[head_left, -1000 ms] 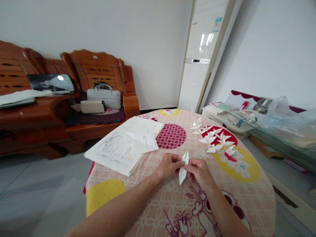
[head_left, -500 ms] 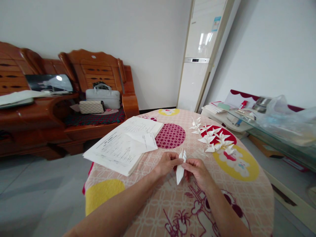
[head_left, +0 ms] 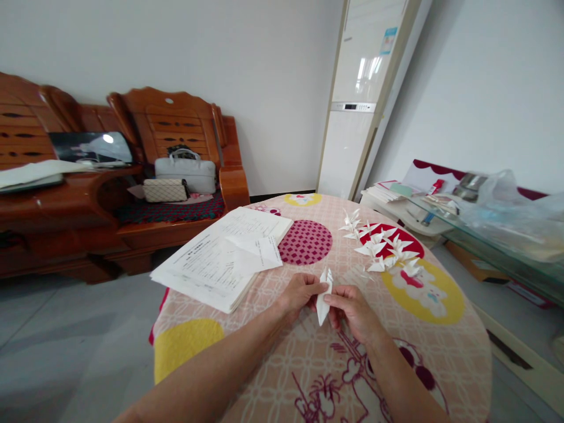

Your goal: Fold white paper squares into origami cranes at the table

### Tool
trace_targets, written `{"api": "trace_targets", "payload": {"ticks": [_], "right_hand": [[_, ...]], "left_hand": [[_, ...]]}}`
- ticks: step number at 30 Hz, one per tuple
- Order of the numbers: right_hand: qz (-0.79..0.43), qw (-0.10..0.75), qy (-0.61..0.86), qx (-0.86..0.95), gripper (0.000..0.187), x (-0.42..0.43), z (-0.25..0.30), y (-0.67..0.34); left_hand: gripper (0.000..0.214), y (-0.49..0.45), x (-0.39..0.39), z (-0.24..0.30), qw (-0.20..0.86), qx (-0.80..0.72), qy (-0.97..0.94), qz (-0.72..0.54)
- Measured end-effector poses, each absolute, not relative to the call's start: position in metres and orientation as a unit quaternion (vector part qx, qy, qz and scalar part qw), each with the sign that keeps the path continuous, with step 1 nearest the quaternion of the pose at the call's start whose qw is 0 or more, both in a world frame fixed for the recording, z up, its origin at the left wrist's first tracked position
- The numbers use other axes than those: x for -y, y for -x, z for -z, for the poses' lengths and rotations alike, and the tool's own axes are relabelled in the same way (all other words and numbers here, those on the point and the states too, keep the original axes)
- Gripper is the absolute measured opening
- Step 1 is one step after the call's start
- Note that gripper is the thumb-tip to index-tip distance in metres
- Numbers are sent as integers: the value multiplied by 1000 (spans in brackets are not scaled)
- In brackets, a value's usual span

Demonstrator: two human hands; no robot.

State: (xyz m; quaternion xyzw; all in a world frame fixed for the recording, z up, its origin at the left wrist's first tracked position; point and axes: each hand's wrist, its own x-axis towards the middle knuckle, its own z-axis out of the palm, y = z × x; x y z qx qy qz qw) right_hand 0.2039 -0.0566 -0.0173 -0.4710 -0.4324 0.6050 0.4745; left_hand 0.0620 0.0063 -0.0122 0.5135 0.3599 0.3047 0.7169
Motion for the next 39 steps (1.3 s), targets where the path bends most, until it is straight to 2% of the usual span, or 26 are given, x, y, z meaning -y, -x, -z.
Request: {"api": "trace_targets", "payload": {"ticks": [3, 11, 18, 31, 39], "right_hand": [[-612, 480, 490, 393, 29, 57, 16, -202], [-636, 462, 487, 380, 30, 57, 14, -199], [-637, 454, 486, 389, 32, 59, 15, -198], [-638, 435, 501, 392, 33, 58, 15, -206], [-598, 346, 608, 392, 24, 61, 15, -203]], "left_hand": [[37, -60, -9, 12, 739, -346, -512, -269], [39, -64, -10, 13, 661, -345, -570, -344], [37, -64, -10, 14, 674, -346, -548, -355], [33, -49, -16, 8, 704, -357, -564, -244], [33, -44, -17, 15, 686, -410, -576, -170]]}}
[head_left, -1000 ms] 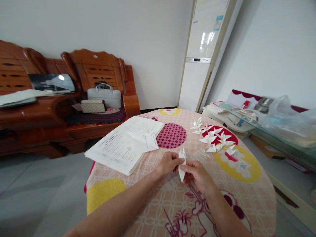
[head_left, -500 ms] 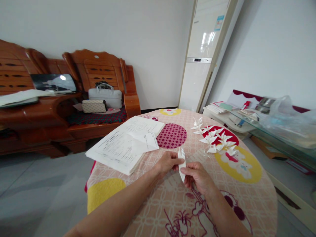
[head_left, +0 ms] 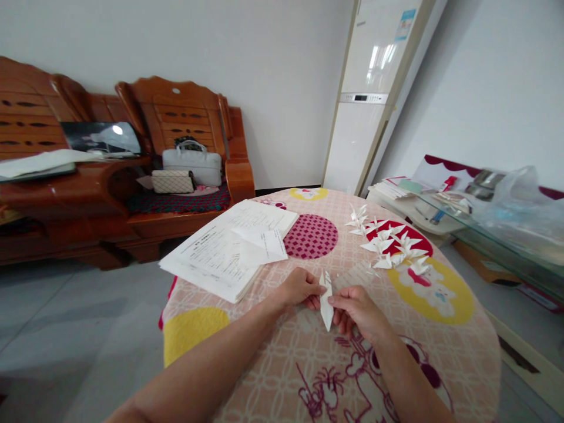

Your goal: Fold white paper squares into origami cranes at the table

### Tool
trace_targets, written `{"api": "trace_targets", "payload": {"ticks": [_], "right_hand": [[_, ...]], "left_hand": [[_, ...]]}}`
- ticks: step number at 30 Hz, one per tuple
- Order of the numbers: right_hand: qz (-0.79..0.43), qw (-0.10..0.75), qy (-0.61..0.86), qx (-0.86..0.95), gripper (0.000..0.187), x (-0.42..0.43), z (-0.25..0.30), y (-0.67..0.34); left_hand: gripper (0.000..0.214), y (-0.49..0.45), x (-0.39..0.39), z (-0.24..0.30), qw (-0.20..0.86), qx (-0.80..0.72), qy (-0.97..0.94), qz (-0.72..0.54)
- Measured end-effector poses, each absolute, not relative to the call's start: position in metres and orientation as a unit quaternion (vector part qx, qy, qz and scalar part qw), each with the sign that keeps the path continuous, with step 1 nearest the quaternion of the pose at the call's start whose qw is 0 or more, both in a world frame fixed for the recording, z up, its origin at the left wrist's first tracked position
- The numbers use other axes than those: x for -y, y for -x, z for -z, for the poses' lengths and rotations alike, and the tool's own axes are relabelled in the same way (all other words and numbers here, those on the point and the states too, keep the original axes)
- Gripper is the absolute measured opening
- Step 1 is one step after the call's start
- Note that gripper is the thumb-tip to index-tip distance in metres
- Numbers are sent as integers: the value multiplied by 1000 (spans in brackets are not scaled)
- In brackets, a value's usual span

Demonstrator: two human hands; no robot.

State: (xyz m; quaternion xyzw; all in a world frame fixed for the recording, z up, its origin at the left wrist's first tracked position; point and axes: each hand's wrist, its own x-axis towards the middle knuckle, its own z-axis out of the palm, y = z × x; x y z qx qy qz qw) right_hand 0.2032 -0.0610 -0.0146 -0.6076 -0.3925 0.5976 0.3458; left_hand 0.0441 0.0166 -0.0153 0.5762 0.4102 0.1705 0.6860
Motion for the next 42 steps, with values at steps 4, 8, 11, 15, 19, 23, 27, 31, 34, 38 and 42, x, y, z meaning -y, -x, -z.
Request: {"api": "trace_targets", "payload": {"ticks": [4, 8, 11, 15, 19, 23, 27, 31, 34, 38, 42], "right_hand": [[-538, 291, 664, 431, 28, 62, 15, -199], [-426, 235, 705, 517, 31, 62, 12, -198], [-274, 220, 728, 588, 27, 60, 12, -199], [-246, 237, 706, 620, 14, 57, 16, -204], [-301, 259, 680, 616, 12, 57, 17, -210], [-399, 265, 661, 578, 14, 58, 17, -217], [-457, 279, 635, 558, 12, 59, 19, -221], [-471, 276, 643, 537, 13, 59, 17, -221], [-453, 259, 673, 524, 13, 60, 13, -219], [-459, 250, 668, 530, 16, 61, 10, -218], [-467, 260, 654, 535, 17, 61, 11, -219]], "left_hand": [[30, -48, -15, 16, 649, -441, -602, -149], [29, -50, -13, 12, 565, -468, -667, -133], [22, -50, -11, 9, 426, -487, -748, -145], [7, -49, -12, 11, 305, -440, -820, -202], [16, -47, -13, 18, 301, -317, -868, -236], [26, -46, -15, 22, 294, -225, -902, -223], [27, -42, -17, 22, 302, -199, -909, -208], [25, -38, -18, 19, 291, -195, -916, -195], [25, -35, -18, 16, 278, -180, -928, -174], [27, -32, -16, 13, 264, -174, -936, -152], [28, -32, -16, 11, 273, -179, -934, -146]]}}
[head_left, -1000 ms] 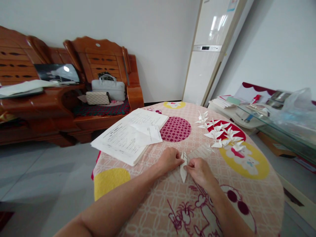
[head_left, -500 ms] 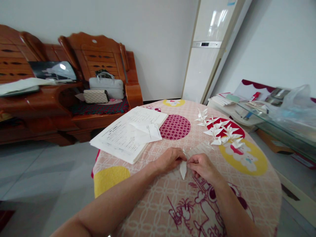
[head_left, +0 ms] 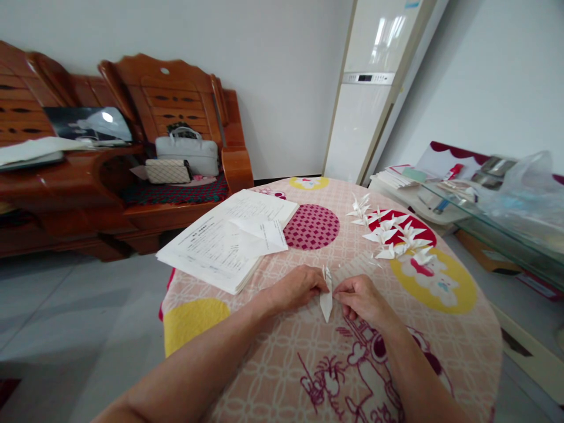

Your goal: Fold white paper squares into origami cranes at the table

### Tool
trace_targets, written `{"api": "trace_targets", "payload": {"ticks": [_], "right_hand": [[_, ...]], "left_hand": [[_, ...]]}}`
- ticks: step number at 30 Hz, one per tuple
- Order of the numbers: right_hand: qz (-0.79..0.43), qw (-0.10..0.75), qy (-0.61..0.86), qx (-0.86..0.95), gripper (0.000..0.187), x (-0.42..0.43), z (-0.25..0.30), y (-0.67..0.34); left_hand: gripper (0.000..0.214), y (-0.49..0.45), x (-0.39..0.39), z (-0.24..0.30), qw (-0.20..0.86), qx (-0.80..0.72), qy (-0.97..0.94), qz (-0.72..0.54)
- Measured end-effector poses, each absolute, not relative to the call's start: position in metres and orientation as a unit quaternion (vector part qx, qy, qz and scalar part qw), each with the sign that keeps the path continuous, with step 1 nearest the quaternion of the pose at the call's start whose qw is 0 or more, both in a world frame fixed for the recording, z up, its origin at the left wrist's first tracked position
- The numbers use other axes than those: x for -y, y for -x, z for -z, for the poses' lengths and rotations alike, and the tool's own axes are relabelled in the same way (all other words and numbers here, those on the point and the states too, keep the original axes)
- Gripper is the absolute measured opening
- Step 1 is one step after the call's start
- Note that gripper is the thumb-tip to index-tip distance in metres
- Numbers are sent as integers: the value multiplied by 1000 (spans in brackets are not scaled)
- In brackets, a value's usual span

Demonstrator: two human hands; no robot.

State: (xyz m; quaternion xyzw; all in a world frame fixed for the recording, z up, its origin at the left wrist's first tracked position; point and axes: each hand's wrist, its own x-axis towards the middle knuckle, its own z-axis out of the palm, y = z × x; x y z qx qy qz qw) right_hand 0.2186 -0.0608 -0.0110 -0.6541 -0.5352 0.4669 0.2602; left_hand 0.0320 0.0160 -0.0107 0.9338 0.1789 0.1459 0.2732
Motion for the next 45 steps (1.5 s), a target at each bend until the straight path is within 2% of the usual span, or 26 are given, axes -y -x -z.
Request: {"api": "trace_targets", "payload": {"ticks": [12, 31, 37, 41, 45], "right_hand": [[-477, 260, 655, 525, 18, 60, 9, -218], [-498, 285, 639, 512, 18, 60, 14, -220], [-499, 286, 647, 501, 19, 60, 11, -217], [-495, 297, 652, 491, 14, 60, 11, -217], [-498, 304, 648, 490, 14, 61, 13, -218]], "left_hand": [[24, -30, -16, 4, 271, -182, -938, -116], [20, -28, -8, -8, 208, -181, -957, -86], [18, -28, -3, -11, 167, -171, -968, -82], [17, -30, 0, -9, 129, -173, -974, -72], [22, -32, 3, -10, 115, -182, -975, -56]]}}
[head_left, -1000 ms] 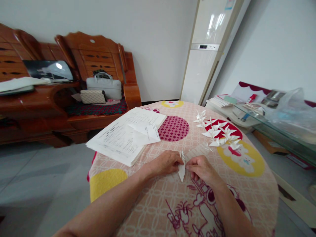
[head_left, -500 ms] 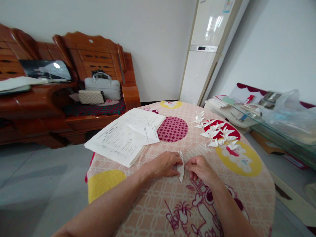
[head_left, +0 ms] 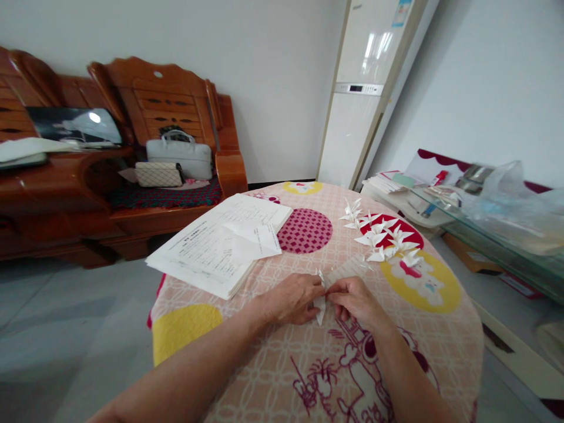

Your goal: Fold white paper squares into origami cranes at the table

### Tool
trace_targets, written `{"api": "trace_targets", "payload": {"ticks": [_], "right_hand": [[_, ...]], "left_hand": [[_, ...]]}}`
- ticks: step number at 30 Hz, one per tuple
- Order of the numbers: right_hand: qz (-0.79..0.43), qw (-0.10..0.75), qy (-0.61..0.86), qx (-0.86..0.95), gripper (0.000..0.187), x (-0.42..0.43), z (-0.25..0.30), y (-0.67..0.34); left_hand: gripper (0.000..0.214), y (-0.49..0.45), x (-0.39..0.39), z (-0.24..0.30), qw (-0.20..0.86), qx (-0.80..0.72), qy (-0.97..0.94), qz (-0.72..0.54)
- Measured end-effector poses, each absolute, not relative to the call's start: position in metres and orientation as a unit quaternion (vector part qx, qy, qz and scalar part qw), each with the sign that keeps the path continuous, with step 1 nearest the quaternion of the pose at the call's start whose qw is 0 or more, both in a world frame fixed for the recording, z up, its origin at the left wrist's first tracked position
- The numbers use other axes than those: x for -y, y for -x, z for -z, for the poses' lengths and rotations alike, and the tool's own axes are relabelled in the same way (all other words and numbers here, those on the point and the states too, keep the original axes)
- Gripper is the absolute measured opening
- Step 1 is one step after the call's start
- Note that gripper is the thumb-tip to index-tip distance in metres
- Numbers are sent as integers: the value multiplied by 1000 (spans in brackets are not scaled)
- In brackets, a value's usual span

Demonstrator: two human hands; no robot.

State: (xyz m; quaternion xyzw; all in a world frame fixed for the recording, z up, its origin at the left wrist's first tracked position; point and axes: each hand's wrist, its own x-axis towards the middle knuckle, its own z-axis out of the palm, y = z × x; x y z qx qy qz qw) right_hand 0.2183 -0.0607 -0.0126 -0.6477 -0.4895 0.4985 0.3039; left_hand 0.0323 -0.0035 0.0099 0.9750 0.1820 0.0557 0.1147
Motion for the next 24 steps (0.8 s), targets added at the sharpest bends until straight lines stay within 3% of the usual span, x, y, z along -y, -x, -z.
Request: {"api": "trace_targets", "payload": {"ticks": [8, 18, 24], "right_hand": [[-466, 316, 649, 512, 18, 57, 20, -225], [-412, 276, 631, 597, 34, 61, 13, -226], [-352, 241, 598, 679, 34, 62, 5, -224]], "left_hand": [[25, -35, 2, -2, 104, -205, -971, -69], [14, -31, -8, 1, 185, -182, -960, -107], [13, -32, -10, 0, 229, -200, -945, -123]]}}
